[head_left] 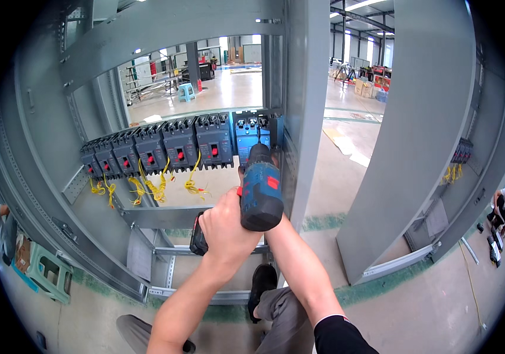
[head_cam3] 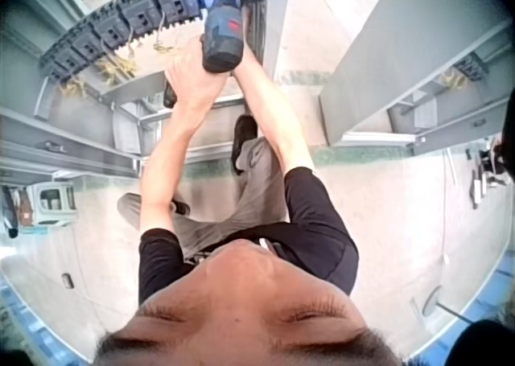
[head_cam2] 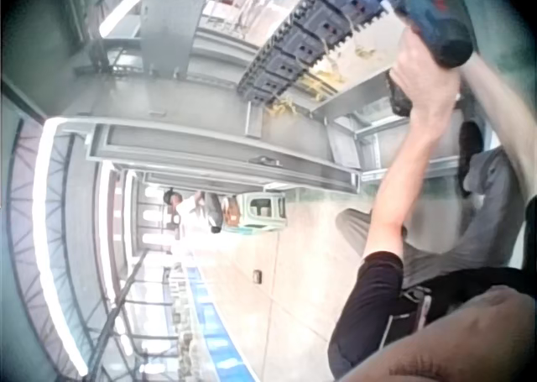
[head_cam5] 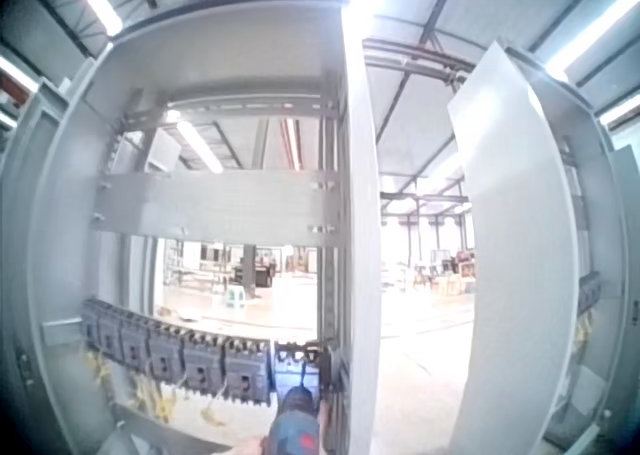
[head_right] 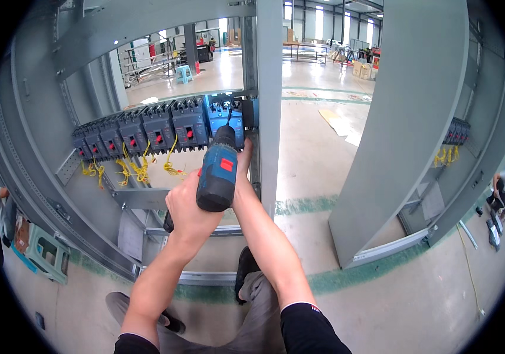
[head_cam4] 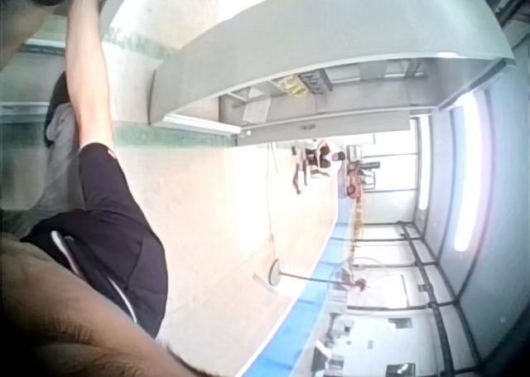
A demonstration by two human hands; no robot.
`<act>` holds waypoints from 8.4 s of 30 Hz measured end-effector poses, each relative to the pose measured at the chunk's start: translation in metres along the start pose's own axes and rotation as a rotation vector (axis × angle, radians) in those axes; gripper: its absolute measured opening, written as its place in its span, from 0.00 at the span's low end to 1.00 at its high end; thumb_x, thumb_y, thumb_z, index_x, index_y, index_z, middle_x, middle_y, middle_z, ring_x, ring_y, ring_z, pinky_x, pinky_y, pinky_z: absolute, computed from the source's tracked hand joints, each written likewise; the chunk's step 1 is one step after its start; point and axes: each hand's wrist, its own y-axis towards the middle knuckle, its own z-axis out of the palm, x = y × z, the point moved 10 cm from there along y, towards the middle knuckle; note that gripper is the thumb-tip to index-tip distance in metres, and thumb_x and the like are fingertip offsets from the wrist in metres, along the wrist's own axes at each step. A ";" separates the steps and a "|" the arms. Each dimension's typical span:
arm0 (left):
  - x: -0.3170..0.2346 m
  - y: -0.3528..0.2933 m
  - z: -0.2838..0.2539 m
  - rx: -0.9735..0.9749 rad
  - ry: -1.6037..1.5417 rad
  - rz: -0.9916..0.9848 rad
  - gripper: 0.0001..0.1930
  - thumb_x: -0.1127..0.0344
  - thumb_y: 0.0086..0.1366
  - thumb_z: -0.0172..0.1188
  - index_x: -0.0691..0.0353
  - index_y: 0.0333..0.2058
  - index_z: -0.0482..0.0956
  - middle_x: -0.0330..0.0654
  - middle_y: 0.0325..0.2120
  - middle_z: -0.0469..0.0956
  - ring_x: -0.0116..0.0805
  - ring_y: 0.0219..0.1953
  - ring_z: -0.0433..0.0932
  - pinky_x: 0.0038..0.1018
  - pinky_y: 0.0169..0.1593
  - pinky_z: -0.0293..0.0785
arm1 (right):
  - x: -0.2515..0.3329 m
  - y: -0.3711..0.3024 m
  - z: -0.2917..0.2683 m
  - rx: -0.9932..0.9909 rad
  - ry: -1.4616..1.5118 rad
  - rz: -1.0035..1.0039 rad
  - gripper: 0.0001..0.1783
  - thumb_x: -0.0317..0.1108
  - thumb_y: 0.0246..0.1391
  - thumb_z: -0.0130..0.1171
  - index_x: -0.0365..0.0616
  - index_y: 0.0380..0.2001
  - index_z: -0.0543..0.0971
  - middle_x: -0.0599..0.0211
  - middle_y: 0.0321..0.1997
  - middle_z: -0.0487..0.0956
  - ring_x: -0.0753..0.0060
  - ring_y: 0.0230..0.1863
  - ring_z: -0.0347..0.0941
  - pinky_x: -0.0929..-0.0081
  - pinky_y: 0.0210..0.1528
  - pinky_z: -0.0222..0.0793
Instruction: The person uses a cordless drill to mount multiple grey electrical components onto a metal rack inside a large industrial cabinet. They repeatedly pick up components, align them with the rack, and secure them with screws. The person also briefly handles a paper document on the floor.
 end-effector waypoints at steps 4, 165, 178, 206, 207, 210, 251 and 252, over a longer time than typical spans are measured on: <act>-0.001 -0.003 0.001 -0.022 0.007 0.014 0.20 0.71 0.44 0.66 0.66 0.39 0.78 0.54 0.26 0.80 0.57 0.30 0.80 0.41 0.33 0.75 | 0.001 -0.004 0.007 0.084 0.050 -0.009 0.19 0.35 0.49 0.62 0.42 0.43 0.69 0.63 0.35 0.72 0.69 0.34 0.70 0.70 0.37 0.73; 0.003 -0.001 0.012 -0.074 -0.150 0.000 0.18 0.73 0.45 0.64 0.67 0.39 0.78 0.54 0.27 0.80 0.57 0.31 0.79 0.38 0.35 0.74 | 0.018 0.023 -0.027 0.089 -0.078 0.071 0.22 0.56 0.62 0.52 0.50 0.46 0.75 0.68 0.45 0.77 0.67 0.43 0.74 0.56 0.51 0.77; -0.002 0.007 0.000 -0.017 -0.065 -0.060 0.23 0.68 0.44 0.68 0.67 0.41 0.77 0.54 0.26 0.81 0.55 0.30 0.81 0.40 0.34 0.75 | 0.004 0.000 -0.022 -0.263 -0.281 0.017 0.34 0.69 0.61 0.37 0.49 0.38 0.75 0.63 0.30 0.79 0.62 0.30 0.78 0.66 0.33 0.77; -0.016 0.018 0.010 0.025 0.241 -0.073 0.17 0.60 0.47 0.69 0.66 0.31 0.78 0.54 0.23 0.79 0.56 0.28 0.80 0.43 0.31 0.75 | -0.001 -0.001 -0.040 -0.234 -0.296 0.117 0.29 0.61 0.66 0.38 0.46 0.42 0.74 0.61 0.35 0.78 0.67 0.34 0.77 0.66 0.36 0.76; -0.014 0.014 0.010 0.010 0.199 -0.070 0.18 0.59 0.47 0.68 0.66 0.32 0.78 0.54 0.23 0.79 0.56 0.28 0.80 0.43 0.31 0.75 | 0.000 -0.006 -0.042 -0.246 -0.300 0.118 0.29 0.60 0.66 0.38 0.46 0.42 0.74 0.61 0.35 0.78 0.67 0.34 0.77 0.66 0.36 0.76; -0.010 0.002 0.002 -0.043 0.043 -0.036 0.18 0.63 0.47 0.68 0.66 0.35 0.78 0.52 0.23 0.79 0.55 0.27 0.80 0.41 0.31 0.74 | 0.004 -0.014 -0.042 -0.304 -0.334 0.072 0.28 0.59 0.66 0.38 0.45 0.42 0.74 0.61 0.36 0.78 0.67 0.35 0.77 0.66 0.36 0.76; 0.377 -0.482 -0.055 0.309 -0.204 -1.423 0.18 0.56 0.51 0.68 0.71 0.22 0.80 0.46 0.16 0.79 0.36 0.18 0.80 0.32 0.25 0.75 | 0.036 -0.013 -0.044 -0.604 -0.633 -0.219 0.23 0.45 0.68 0.39 0.34 0.51 0.69 0.51 0.51 0.73 0.55 0.53 0.72 0.65 0.43 0.68; 0.379 -0.482 -0.051 0.261 -0.280 -1.460 0.17 0.58 0.52 0.68 0.70 0.22 0.80 0.44 0.16 0.78 0.33 0.16 0.79 0.30 0.24 0.74 | 0.036 -0.015 -0.040 -0.574 -0.699 -0.265 0.22 0.44 0.68 0.40 0.35 0.50 0.70 0.53 0.50 0.74 0.58 0.51 0.72 0.66 0.43 0.67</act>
